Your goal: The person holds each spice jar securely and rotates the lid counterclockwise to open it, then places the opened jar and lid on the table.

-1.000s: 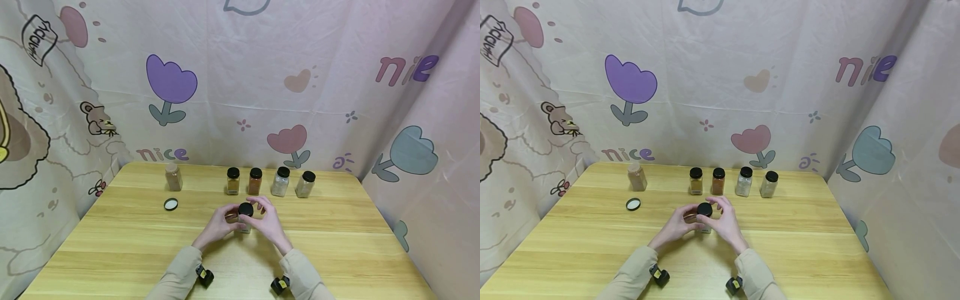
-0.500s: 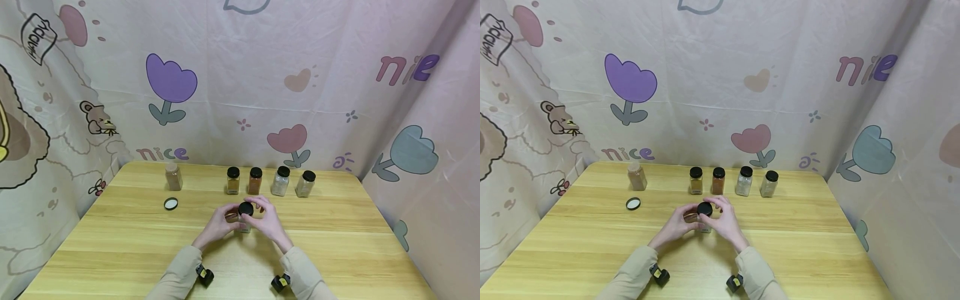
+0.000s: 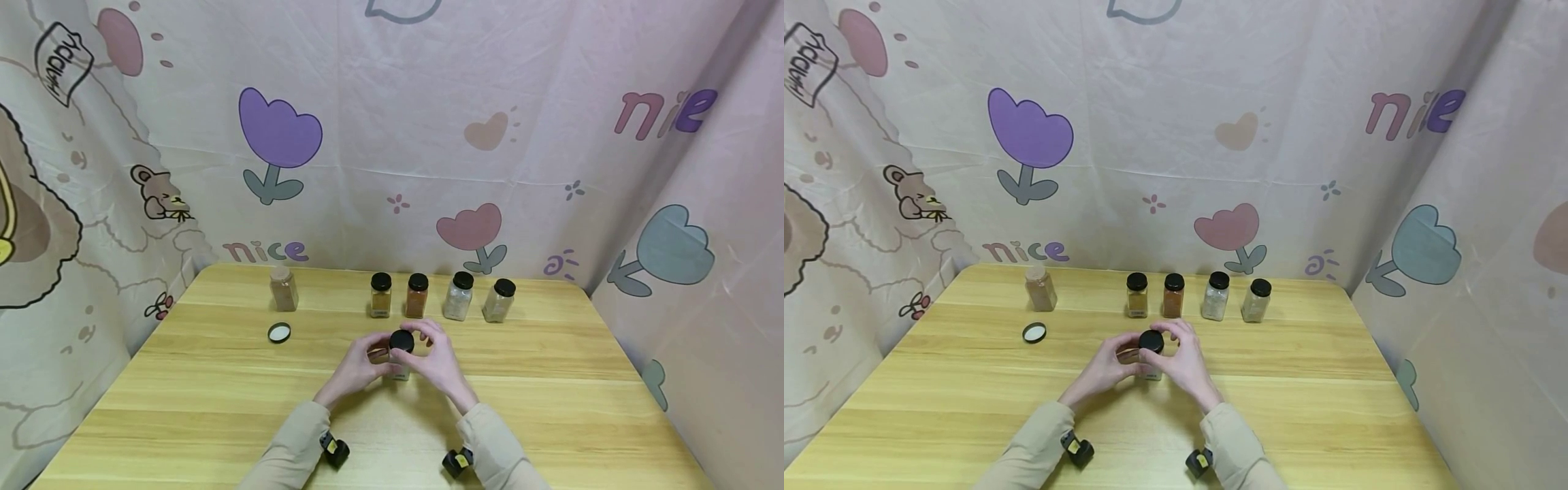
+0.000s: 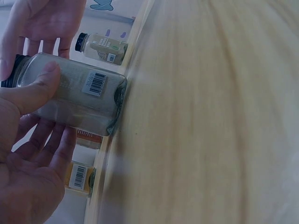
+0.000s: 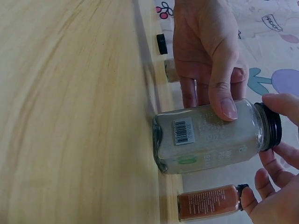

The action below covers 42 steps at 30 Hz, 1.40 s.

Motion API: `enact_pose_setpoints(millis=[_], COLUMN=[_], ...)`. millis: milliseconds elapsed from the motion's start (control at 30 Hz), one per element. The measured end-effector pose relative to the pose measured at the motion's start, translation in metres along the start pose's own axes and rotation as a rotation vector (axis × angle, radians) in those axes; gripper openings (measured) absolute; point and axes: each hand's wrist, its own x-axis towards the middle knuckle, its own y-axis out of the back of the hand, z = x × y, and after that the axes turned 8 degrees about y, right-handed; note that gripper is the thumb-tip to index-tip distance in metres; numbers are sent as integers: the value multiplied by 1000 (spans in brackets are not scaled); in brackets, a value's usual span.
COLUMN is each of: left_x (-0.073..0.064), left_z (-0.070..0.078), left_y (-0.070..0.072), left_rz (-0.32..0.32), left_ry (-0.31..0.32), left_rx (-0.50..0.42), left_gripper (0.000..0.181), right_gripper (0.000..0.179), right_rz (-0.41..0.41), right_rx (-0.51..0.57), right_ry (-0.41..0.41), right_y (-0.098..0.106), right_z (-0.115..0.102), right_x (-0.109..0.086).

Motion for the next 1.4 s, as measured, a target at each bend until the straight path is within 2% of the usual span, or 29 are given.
enact_pose_setpoints(millis=[167,467,700,867,1100,1400], left_x=[0,0,0,0,-1,0], left_z=[0,1,1,1,2,2], left_y=[0,0,0,0,-1,0], left_rz=[6,3,-1,4,8,3], left_ry=[5,0,-2,6,0,8], left_rx=[7,5,-2,11,3,15], left_gripper=[51,51,52,52,51,52], right_gripper=[43,49,42,44,51,42], right_rz=[-24,-8,11,-2,-5,6], right_rx=[10,20,2,7,19,-3], right_ry=[24,-49,-4,26,-15,-12], right_y=[1,0,-1,0,-1,-1], right_z=[3,1,3,4,3,2], right_x=[-1,-1,-1,-2,-2,-1])
